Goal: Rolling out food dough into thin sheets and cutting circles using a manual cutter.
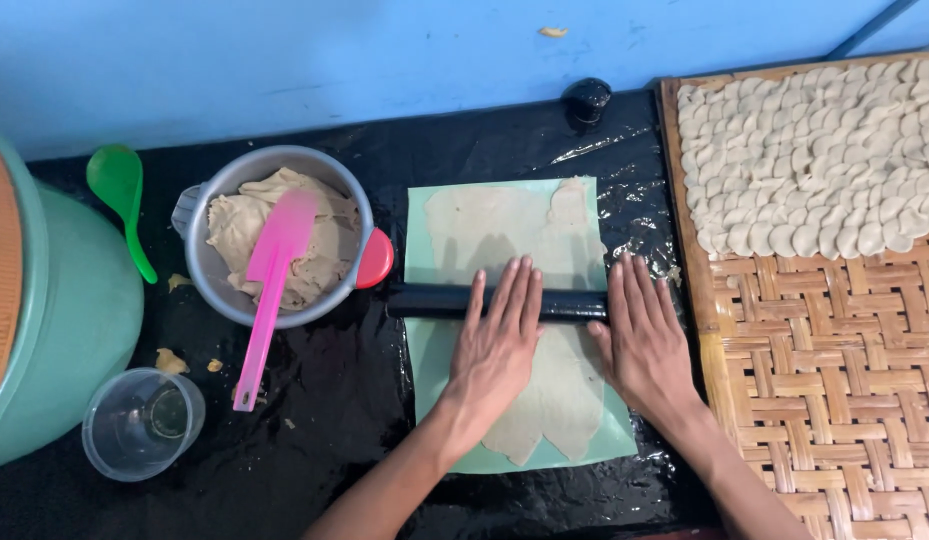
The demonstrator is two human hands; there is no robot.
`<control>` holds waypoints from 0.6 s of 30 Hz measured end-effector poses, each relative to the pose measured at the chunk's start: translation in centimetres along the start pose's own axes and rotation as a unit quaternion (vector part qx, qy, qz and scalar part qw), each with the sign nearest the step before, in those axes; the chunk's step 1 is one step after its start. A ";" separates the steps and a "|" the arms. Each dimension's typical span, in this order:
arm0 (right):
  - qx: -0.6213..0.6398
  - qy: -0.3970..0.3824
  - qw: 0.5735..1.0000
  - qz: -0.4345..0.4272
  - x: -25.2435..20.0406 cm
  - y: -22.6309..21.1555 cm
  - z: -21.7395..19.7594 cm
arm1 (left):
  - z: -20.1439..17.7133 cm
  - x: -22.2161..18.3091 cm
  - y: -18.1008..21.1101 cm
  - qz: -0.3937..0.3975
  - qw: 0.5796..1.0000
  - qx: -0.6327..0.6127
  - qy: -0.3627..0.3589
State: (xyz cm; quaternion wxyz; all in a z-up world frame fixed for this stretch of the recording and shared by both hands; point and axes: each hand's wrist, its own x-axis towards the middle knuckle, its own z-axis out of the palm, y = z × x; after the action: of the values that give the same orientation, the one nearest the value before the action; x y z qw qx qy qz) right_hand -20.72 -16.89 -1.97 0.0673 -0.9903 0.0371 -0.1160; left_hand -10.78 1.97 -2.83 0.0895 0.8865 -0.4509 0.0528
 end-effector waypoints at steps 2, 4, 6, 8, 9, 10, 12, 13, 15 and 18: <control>0.022 -0.012 1.000 -0.001 -0.8 -0.5 -0.9 | -0.5 -1.2 0.4 0.000 0.999 -0.039 -0.015; 0.041 -0.022 0.999 -0.002 -0.2 -0.3 -1.3 | -0.3 -0.8 0.2 0.003 0.997 -0.079 -0.027; 0.064 -0.033 0.997 0.016 1.0 0.3 -1.3 | 0.5 0.4 -0.2 -0.018 0.994 -0.108 -0.013; 0.061 -0.012 0.998 0.019 3.6 1.7 0.2 | 0.8 3.0 -1.7 -0.037 0.995 -0.094 -0.002; 0.062 0.006 0.998 0.024 4.9 2.3 0.9 | 0.9 4.3 -2.5 -0.057 0.995 -0.080 0.006; 0.062 0.008 0.998 0.025 5.6 2.4 1.0 | 1.0 4.6 -2.7 -0.056 0.995 -0.079 0.006; 0.062 0.015 0.996 0.056 7.5 2.6 1.2 | 1.3 5.7 -3.5 -0.062 0.994 -0.063 0.067; 0.064 0.013 0.996 0.055 7.1 2.5 1.2 | 1.5 5.4 -3.3 -0.063 0.994 -0.063 0.066; 0.035 0.027 0.999 0.029 6.3 2.3 1.5 | 2.0 4.9 -3.0 -0.060 0.995 -0.059 0.058; 0.014 0.016 1.000 0.021 3.3 1.2 0.7 | 0.5 2.4 -1.3 -0.054 0.995 -0.079 -0.003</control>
State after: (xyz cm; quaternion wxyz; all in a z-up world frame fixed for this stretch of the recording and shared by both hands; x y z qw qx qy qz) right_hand -17.41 -18.28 -2.09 0.0830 -0.9862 0.0575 -0.1313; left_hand -8.29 0.77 -3.01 0.1610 0.8999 -0.4051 0.0094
